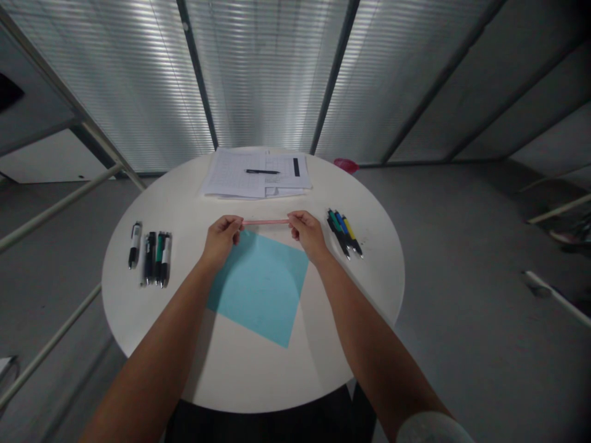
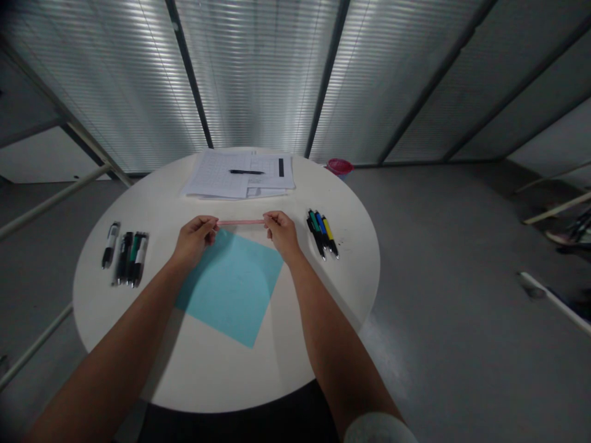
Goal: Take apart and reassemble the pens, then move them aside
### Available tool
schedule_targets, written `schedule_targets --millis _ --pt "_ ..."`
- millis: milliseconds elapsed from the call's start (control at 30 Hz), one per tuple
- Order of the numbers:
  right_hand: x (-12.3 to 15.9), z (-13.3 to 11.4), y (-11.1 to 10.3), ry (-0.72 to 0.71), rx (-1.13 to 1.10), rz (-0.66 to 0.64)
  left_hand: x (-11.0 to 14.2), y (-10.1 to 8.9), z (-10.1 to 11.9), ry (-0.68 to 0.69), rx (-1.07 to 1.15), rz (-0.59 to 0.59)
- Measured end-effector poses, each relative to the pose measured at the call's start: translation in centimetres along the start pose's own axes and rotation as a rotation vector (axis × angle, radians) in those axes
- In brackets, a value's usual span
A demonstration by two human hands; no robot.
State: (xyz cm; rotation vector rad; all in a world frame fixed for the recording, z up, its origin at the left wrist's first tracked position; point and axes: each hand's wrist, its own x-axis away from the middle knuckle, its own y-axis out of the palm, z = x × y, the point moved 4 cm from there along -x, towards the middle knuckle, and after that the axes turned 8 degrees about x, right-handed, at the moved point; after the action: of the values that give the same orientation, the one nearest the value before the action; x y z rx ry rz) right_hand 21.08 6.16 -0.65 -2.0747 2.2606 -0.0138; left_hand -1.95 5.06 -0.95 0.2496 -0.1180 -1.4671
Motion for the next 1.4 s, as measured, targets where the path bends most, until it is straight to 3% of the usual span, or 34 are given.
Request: schedule_targets --millis 867,1067,1400 --pt "-0.01 -0.05 0.02 0.01 -0.029 -0.004 0.14 0.05 0.14 0.002 0.032 -0.015" --pt "0.04 -0.12 0.16 0.022 0.008 -0.063 0.25 0.33 0.34 0.021 -0.025 -0.066" --pt "0.14 -0.15 0.21 0.005 -0.073 -0.082 0.25 0.44 0.43 0.047 -0.116 -0.042"
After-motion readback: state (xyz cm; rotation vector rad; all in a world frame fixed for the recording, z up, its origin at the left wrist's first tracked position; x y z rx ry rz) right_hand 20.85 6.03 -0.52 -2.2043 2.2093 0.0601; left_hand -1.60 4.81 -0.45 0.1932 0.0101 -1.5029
